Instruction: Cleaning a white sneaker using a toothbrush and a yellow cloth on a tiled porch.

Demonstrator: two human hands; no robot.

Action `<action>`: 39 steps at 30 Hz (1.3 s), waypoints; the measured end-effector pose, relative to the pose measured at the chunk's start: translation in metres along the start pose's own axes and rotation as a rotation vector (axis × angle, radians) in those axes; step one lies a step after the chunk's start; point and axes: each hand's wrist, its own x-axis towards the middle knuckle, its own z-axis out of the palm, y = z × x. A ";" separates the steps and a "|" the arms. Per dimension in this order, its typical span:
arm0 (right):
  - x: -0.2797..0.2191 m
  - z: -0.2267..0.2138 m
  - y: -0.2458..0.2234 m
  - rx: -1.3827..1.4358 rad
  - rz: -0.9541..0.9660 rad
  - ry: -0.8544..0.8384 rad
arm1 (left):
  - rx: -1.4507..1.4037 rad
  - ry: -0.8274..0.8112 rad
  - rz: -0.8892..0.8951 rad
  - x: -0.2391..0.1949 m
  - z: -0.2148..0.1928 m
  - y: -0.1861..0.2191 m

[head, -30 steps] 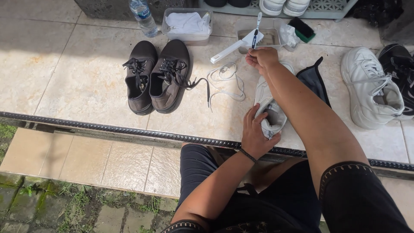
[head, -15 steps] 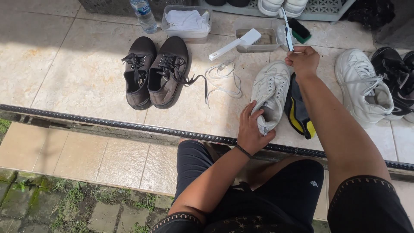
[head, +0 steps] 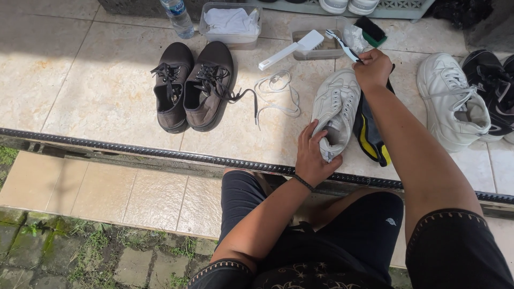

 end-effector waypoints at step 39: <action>-0.013 -0.005 0.026 -0.089 -0.053 -0.044 | 0.006 0.015 0.023 -0.001 0.004 -0.004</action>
